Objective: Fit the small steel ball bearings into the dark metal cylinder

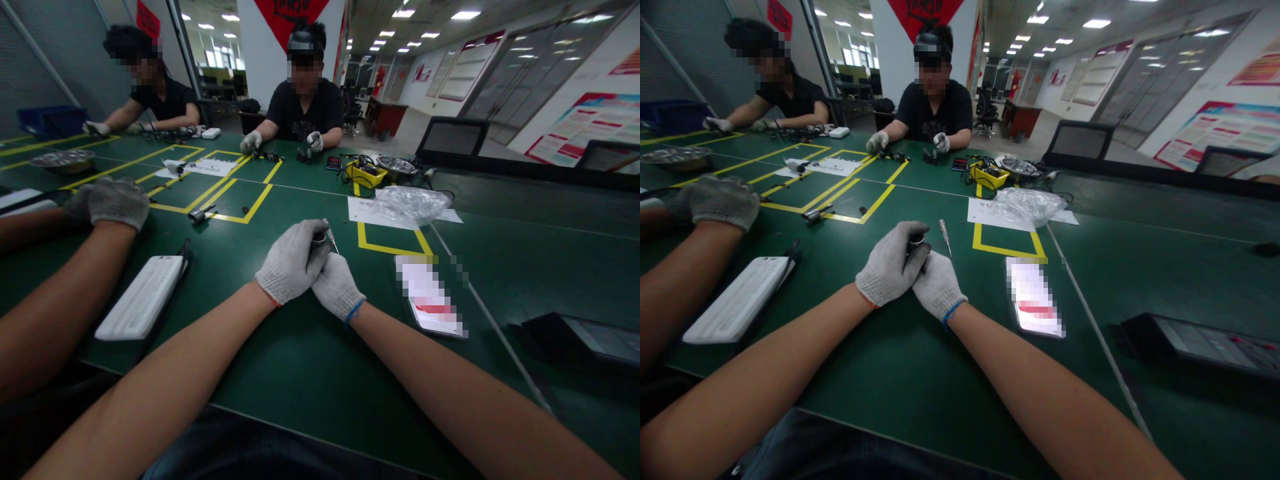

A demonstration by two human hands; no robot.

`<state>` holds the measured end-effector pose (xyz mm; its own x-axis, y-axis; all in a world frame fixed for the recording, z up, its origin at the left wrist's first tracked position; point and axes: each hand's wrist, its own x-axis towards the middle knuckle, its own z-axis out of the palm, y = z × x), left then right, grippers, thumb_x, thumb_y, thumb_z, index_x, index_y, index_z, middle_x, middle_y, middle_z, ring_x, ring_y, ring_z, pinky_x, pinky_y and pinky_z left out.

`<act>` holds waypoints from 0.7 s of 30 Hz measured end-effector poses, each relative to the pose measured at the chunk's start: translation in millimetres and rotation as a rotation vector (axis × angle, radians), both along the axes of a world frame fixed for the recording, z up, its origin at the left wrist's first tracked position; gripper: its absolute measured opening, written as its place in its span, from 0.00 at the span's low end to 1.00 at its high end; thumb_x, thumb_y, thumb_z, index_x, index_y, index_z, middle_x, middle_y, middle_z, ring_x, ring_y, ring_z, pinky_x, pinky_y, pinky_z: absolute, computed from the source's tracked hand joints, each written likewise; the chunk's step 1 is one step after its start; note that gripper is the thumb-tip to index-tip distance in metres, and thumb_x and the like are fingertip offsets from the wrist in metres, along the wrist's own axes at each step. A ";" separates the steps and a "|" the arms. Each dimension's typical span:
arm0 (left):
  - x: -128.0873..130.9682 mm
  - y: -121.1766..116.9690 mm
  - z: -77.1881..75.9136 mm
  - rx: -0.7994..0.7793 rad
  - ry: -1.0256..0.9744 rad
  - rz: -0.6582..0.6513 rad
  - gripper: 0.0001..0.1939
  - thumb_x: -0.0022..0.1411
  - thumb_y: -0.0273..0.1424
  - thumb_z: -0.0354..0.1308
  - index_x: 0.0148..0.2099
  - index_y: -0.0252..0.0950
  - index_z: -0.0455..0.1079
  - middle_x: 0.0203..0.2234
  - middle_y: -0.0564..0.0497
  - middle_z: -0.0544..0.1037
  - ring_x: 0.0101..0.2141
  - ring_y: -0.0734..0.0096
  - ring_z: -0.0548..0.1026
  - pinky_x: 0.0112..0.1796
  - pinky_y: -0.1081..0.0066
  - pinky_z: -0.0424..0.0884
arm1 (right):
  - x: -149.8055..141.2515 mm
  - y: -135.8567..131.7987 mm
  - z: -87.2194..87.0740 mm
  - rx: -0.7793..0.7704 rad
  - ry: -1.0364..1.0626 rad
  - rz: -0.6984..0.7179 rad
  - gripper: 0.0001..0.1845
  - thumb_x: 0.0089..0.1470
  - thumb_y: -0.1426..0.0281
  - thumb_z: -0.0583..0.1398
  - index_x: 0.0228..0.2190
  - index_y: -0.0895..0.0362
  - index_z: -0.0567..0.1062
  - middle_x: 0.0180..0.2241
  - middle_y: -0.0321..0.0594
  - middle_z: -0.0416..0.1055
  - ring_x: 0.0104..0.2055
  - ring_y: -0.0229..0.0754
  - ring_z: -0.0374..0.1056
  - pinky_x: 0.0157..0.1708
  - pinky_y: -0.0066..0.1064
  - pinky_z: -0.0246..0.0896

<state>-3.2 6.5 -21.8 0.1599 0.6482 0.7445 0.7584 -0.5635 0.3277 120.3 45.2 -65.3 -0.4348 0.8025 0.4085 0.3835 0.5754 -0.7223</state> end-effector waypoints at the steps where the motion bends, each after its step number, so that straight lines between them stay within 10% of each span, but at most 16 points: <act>1: 0.1 -0.1 -0.1 -0.010 -0.001 0.003 0.13 0.70 0.28 0.53 0.56 0.34 0.65 0.45 0.43 0.79 0.44 0.61 0.79 0.45 0.59 0.78 | 0.2 -0.4 0.2 0.007 0.012 0.009 0.04 0.54 0.75 0.61 0.29 0.57 0.78 0.32 0.45 0.81 0.35 0.47 0.77 0.35 0.34 0.71; 21: -3.5 -4.9 1.9 0.027 -0.071 0.007 0.17 0.71 0.30 0.53 0.60 0.35 0.64 0.49 0.42 0.78 0.46 0.61 0.79 0.48 0.60 0.77 | 0.6 -6.9 13.1 0.076 -0.156 -0.019 0.04 0.54 0.75 0.63 0.30 0.58 0.79 0.36 0.46 0.81 0.38 0.48 0.77 0.38 0.34 0.69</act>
<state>-6.7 1.6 -19.9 0.1012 0.6288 0.7710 0.7377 -0.5674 0.3659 120.9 38.3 -52.2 -0.4832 0.7803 0.3971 0.4987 0.6181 -0.6077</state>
